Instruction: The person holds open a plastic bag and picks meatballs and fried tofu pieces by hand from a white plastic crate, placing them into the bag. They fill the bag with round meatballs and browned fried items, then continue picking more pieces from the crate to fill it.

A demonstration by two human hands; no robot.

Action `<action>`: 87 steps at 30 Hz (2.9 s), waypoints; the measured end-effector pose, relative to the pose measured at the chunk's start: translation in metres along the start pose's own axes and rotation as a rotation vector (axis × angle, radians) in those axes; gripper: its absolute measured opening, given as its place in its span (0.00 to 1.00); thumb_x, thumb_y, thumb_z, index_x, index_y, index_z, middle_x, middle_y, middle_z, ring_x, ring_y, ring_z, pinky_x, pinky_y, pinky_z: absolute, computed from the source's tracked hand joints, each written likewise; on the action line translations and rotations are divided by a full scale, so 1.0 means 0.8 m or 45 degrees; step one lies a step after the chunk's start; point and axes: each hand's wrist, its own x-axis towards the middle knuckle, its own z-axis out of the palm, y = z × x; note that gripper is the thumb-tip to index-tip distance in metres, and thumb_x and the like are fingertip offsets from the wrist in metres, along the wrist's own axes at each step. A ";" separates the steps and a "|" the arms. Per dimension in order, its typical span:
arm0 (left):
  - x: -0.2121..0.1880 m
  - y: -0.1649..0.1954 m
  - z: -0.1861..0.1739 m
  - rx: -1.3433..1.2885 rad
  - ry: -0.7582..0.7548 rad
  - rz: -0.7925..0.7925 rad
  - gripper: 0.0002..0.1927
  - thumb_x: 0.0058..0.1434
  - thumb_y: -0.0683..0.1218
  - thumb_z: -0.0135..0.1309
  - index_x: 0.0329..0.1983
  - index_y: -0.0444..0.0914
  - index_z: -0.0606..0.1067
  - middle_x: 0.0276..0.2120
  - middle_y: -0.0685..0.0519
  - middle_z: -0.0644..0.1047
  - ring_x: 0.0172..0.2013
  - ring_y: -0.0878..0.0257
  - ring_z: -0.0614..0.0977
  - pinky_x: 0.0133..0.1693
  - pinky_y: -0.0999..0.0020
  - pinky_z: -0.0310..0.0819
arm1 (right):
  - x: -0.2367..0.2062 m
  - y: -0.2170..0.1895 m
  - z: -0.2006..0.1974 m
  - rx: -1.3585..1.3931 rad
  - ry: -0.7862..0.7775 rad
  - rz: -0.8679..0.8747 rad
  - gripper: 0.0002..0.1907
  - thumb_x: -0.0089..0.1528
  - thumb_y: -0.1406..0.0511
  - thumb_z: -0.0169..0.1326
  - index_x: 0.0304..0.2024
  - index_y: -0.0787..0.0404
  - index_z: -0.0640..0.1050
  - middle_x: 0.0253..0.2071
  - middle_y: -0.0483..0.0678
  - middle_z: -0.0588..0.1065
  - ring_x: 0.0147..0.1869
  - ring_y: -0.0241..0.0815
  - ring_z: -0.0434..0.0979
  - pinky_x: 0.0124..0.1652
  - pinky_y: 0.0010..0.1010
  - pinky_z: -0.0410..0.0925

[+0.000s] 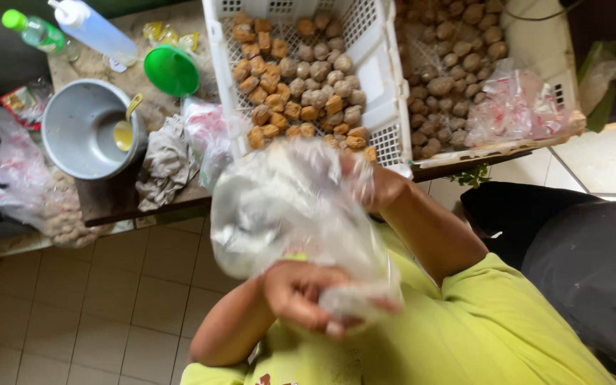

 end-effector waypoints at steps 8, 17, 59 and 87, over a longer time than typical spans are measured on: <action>-0.006 0.061 -0.055 1.859 2.164 -0.064 0.33 0.67 0.40 0.49 0.77 0.35 0.59 0.36 0.50 0.79 0.26 0.59 0.79 0.32 0.62 0.75 | -0.015 -0.011 -0.023 -1.248 0.567 0.152 0.29 0.61 0.59 0.63 0.62 0.62 0.72 0.62 0.52 0.74 0.65 0.46 0.72 0.65 0.40 0.64; 0.020 0.033 -0.140 2.594 1.714 -1.532 0.23 0.54 0.42 0.56 0.56 0.40 0.75 0.32 0.50 0.77 0.27 0.57 0.84 0.24 0.62 0.77 | -0.013 -0.011 -0.063 -1.345 -0.073 0.315 0.16 0.65 0.61 0.57 0.53 0.59 0.79 0.53 0.52 0.80 0.58 0.47 0.78 0.58 0.40 0.69; -0.023 0.035 -0.096 2.750 1.957 -0.800 0.19 0.61 0.42 0.56 0.55 0.33 0.77 0.30 0.50 0.76 0.22 0.60 0.79 0.26 0.67 0.75 | 0.153 0.031 -0.182 -2.453 0.031 0.333 0.12 0.63 0.70 0.49 0.47 0.58 0.79 0.46 0.55 0.77 0.51 0.53 0.77 0.50 0.46 0.73; -0.040 0.044 -0.011 1.599 1.966 -0.037 0.07 0.63 0.35 0.56 0.44 0.32 0.78 0.32 0.47 0.81 0.28 0.57 0.81 0.32 0.66 0.73 | 0.112 0.011 -0.190 -2.326 -0.109 0.618 0.10 0.61 0.60 0.54 0.41 0.58 0.79 0.44 0.55 0.77 0.50 0.57 0.77 0.47 0.46 0.71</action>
